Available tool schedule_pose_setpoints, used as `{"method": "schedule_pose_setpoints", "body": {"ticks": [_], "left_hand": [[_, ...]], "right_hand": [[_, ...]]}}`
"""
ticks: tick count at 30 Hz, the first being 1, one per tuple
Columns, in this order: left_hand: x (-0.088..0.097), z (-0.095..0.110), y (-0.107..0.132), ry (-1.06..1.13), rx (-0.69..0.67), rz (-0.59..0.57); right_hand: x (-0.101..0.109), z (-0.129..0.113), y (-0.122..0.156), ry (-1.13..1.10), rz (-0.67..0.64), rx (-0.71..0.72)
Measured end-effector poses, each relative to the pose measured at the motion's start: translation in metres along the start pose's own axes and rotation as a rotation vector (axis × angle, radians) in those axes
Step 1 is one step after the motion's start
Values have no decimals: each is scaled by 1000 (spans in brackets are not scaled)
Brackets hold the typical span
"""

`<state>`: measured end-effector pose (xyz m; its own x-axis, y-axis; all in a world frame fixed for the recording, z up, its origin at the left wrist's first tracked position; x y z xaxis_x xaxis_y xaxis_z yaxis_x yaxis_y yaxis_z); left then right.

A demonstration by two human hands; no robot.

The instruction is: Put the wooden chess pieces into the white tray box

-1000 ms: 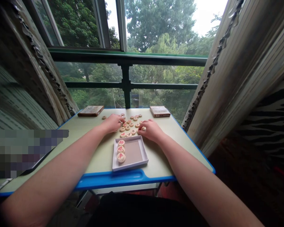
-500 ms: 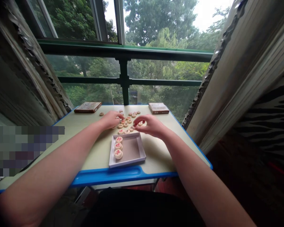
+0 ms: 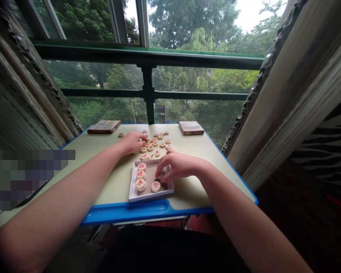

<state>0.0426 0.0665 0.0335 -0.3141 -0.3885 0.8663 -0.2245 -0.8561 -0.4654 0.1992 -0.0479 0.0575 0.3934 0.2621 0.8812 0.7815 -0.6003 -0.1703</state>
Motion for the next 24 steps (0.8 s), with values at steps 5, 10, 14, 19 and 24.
{"method": "schedule_pose_setpoints", "body": {"ticks": [5,10,14,19,24], "left_hand": [[-1,0,0,8,-4,3],[-2,-1,0,20,-10,4],[-3,-1,-1,6,-5,-5],[1,0,0,-26,-23,7],[17,11,3,-95,-103,179]], "right_hand": [[-5,-4,1,24,-11,59],[-8,-9,0,4,-25,55],[-11,-14,-2,-22,11,97],[-14,-20,-3,-45,12,138],[-18,-22,-5,-87,13,162]]}}
Point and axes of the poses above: each hand's wrist, its own y-axis away from the middle knuckle, its own x-axis out of the back of the hand, z = x × y, the point moved 6 cm from there along -y, towards the middle knuckle, and after that the axes turned 15 degrees about z, right-handed, at the moved point
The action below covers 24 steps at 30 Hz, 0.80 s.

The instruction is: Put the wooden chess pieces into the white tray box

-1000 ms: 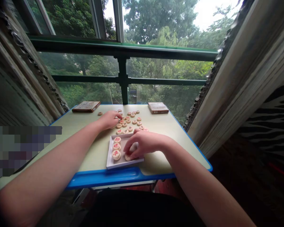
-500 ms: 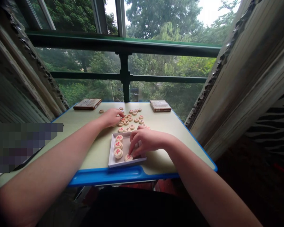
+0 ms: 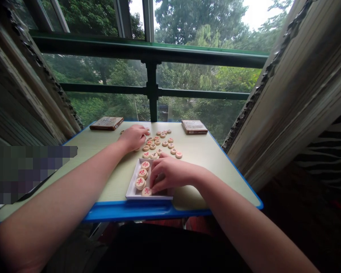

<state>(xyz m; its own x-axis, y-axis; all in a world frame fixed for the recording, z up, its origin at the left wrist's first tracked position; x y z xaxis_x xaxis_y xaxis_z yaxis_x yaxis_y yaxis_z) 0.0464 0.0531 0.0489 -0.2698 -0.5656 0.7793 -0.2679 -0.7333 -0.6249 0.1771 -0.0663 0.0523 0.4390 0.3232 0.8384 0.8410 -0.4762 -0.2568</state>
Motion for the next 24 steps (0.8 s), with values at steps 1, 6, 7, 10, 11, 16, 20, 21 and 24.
{"method": "schedule_pose_setpoints", "body": {"ticks": [1,6,7,10,11,16,20,21,24], "left_hand": [[3,4,0,-4,-19,27],[8,29,3,6,-127,62],[8,34,3,12,-144,62],[11,46,4,39,-174,84],[12,49,4,50,-184,98],[19,65,5,66,-262,150],[16,70,6,63,-307,151],[15,70,7,64,-309,155],[13,68,7,72,-298,162]], "right_hand": [[-1,0,-1,-9,1,4],[-4,0,-2,-37,17,4],[-4,0,-2,-35,24,4],[-3,-1,-3,-21,50,4],[-4,-1,-3,-17,55,6],[-5,-4,-4,-6,70,35],[-5,-7,-5,0,80,54],[-5,-8,-5,-1,83,59],[-5,-11,-5,-10,85,78]]}}
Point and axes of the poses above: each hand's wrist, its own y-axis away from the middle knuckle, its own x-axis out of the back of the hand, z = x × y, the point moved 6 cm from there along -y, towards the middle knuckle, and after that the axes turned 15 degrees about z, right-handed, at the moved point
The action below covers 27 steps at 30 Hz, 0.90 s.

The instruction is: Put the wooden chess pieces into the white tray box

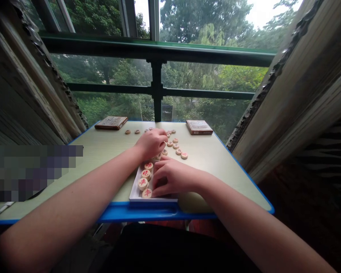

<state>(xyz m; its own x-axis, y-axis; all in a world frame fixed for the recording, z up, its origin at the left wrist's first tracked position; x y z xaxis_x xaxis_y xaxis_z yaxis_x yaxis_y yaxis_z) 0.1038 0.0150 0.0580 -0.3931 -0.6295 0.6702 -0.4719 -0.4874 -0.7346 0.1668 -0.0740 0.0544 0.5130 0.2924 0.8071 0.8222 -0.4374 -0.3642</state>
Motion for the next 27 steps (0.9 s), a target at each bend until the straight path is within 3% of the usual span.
{"method": "schedule_pose_setpoints", "body": {"ticks": [15,27], "left_hand": [[-7,-3,0,6,43,-105],[-6,-1,0,-37,9,-141]], "right_hand": [[-6,1,-1,-7,-20,-21],[-6,-9,-6,89,46,13]]}}
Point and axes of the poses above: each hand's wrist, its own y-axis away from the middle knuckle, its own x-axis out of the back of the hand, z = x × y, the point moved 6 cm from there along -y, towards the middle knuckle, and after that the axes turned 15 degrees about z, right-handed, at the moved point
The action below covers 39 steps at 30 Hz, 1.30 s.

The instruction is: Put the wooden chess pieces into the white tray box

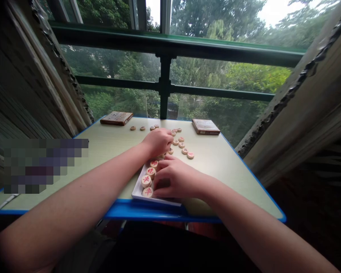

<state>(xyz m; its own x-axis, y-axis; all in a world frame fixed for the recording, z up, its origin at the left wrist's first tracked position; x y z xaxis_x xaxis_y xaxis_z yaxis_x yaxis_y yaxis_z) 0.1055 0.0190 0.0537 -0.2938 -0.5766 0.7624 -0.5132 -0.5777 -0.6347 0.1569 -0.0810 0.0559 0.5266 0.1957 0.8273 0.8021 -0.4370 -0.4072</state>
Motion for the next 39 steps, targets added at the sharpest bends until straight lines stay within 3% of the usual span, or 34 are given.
{"method": "schedule_pose_setpoints", "body": {"ticks": [16,24,29,39], "left_hand": [[3,-1,-1,2,12,-24],[4,-2,-1,2,26,-14],[6,-3,0,9,33,-10],[8,-8,-1,31,108,13]], "right_hand": [[-12,9,-7,65,25,-105],[-2,6,-6,86,35,-82],[6,12,-5,271,120,-88],[2,18,-6,310,135,-90]]}}
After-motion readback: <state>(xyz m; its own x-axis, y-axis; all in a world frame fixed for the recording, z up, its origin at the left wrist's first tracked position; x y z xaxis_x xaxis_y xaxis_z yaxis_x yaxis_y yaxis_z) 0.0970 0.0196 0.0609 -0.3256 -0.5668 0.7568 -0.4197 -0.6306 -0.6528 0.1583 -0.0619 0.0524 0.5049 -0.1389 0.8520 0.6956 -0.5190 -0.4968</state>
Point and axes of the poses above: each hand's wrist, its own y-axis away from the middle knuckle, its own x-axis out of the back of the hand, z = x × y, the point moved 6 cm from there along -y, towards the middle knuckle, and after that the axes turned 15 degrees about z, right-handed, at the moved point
